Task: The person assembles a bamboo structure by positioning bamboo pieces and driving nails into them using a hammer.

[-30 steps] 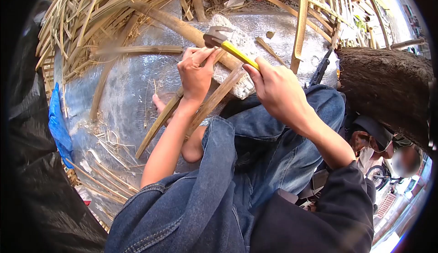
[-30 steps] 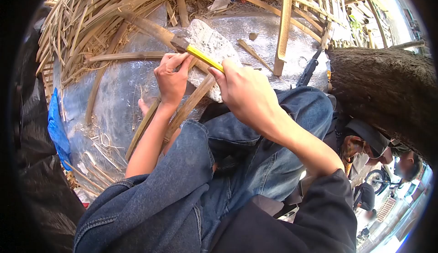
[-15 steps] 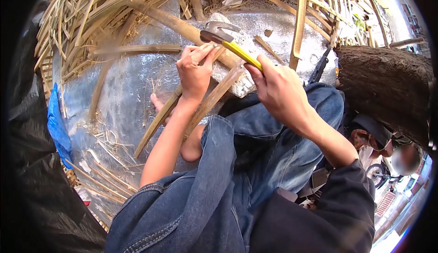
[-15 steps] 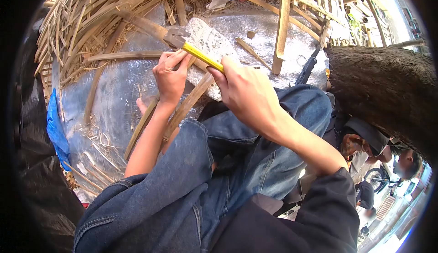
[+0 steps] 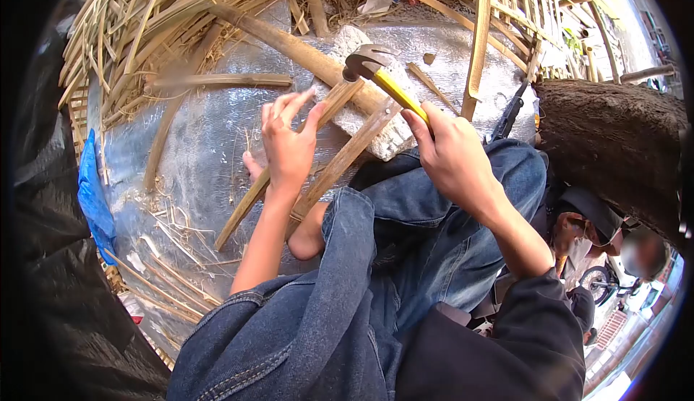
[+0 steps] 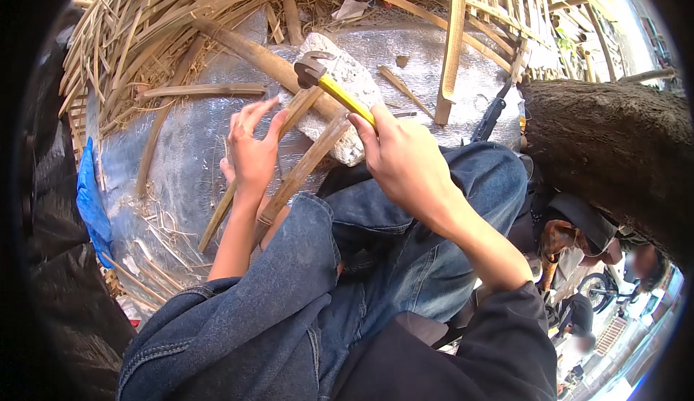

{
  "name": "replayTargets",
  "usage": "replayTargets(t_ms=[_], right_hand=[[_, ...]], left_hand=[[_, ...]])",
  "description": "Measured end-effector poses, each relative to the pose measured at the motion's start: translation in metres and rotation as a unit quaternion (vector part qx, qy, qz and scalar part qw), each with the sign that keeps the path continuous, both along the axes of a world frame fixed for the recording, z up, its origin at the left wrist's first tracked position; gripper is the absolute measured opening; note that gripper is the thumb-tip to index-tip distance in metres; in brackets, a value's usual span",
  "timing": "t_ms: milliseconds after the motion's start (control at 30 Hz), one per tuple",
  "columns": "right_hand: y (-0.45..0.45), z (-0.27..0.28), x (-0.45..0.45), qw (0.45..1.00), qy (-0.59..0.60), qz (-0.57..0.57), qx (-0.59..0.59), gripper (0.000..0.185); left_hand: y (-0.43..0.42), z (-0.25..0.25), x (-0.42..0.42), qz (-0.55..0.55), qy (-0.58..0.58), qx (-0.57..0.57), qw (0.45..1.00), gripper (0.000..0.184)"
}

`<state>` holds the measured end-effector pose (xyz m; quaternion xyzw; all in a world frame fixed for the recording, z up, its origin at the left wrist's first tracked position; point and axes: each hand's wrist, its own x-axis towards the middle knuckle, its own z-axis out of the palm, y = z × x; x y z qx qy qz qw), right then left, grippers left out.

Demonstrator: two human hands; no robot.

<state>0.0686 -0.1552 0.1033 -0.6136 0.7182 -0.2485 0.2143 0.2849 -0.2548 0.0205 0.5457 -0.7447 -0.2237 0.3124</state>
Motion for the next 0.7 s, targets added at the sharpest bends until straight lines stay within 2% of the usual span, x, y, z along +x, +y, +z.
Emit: replayTargets(t_ms=[33,100,167,200,267,400,467,600,667,700], right_hand=[[-0.001,0.002,0.001,1.0,-0.001,0.002,-0.001,0.028],[-0.005,0.008,0.004,1.0,-0.016,-0.002,0.017,0.029],[-0.008,0.01,0.004,0.999,-0.017,0.003,0.028,0.03],[-0.009,0.011,0.004,0.999,-0.016,0.006,0.039,0.03],[-0.012,0.009,0.004,0.999,-0.02,0.012,0.036,0.031],[-0.014,0.011,0.003,0.998,-0.036,0.006,0.044,0.031],[-0.014,0.011,0.003,0.999,-0.028,0.006,0.029,0.031],[-0.015,0.012,-0.001,0.999,-0.022,0.002,0.038,0.031],[-0.016,0.011,-0.002,0.999,-0.022,0.006,0.029,0.031],[-0.017,0.011,-0.003,1.0,-0.021,0.009,0.021,0.031]], left_hand=[[0.004,0.001,0.006,0.004,-0.046,0.044,0.998,0.035],[0.008,0.005,0.012,0.029,-0.062,0.053,0.996,0.036],[0.011,0.014,0.015,0.044,-0.126,0.204,0.97,0.053],[0.01,0.012,0.015,0.045,-0.125,0.204,0.97,0.053],[0.008,0.007,0.016,0.033,-0.197,0.287,0.937,0.075],[0.008,0.007,0.008,0.036,-0.178,0.305,0.935,0.081],[0.009,0.001,0.007,0.048,-0.179,0.239,0.953,0.081],[-0.002,0.005,0.016,0.014,-0.193,0.23,0.954,0.079],[-0.006,0.008,0.02,-0.033,-0.094,0.343,0.934,0.079],[-0.005,0.005,0.021,-0.032,-0.094,0.342,0.935,0.079]])
